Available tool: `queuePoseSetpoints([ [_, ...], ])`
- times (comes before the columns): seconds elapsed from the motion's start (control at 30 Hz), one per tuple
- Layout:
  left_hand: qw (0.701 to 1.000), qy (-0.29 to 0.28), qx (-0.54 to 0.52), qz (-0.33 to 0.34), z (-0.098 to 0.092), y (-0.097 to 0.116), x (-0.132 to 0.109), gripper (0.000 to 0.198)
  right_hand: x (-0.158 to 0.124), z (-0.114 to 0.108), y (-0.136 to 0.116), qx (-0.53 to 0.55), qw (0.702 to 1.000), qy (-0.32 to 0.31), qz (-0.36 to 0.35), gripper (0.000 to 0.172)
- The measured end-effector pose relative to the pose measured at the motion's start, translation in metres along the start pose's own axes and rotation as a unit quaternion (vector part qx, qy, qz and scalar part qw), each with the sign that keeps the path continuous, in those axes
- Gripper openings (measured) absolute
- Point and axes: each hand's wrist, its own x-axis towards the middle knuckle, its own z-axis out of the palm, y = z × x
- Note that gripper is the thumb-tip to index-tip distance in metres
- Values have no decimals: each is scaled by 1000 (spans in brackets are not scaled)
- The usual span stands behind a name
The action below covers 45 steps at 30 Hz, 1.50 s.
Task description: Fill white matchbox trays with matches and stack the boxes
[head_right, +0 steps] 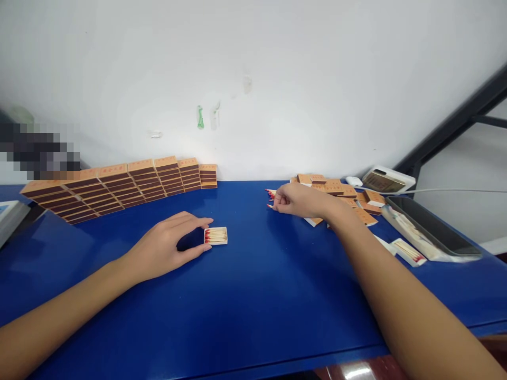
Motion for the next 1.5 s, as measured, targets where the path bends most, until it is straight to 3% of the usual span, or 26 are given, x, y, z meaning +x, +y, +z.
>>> queuePoseSetpoints([
  [0.17,1000,3,-2,0,1,1,1,45,-8,21,-64,89,983,50,-152,30],
  [0.3,1000,6,-4,4,1,2,1,46,-11,45,-100,109,969,27,-220,18],
  [0.43,1000,5,-9,6,2,2,0,44,-8,58,-112,108,968,40,-222,9],
  [0.63,1000,2,-10,1,3,2,-1,46,-8,62,-113,85,972,53,-211,12],
  [0.8,1000,2,-8,-3,1,3,0,47,-10,39,-89,70,970,97,-213,18],
  [0.93,999,8,-30,30,1,2,1,25,-6,2,-30,19,978,172,-118,27],
  [1.03,998,8,-36,44,1,0,1,18,-1,-13,17,11,991,128,-46,36],
  [1.13,998,11,-33,43,2,-1,1,20,3,-14,42,25,996,85,-20,41],
  [1.5,999,5,-37,38,0,0,1,19,4,-8,29,4,998,60,-10,35],
])
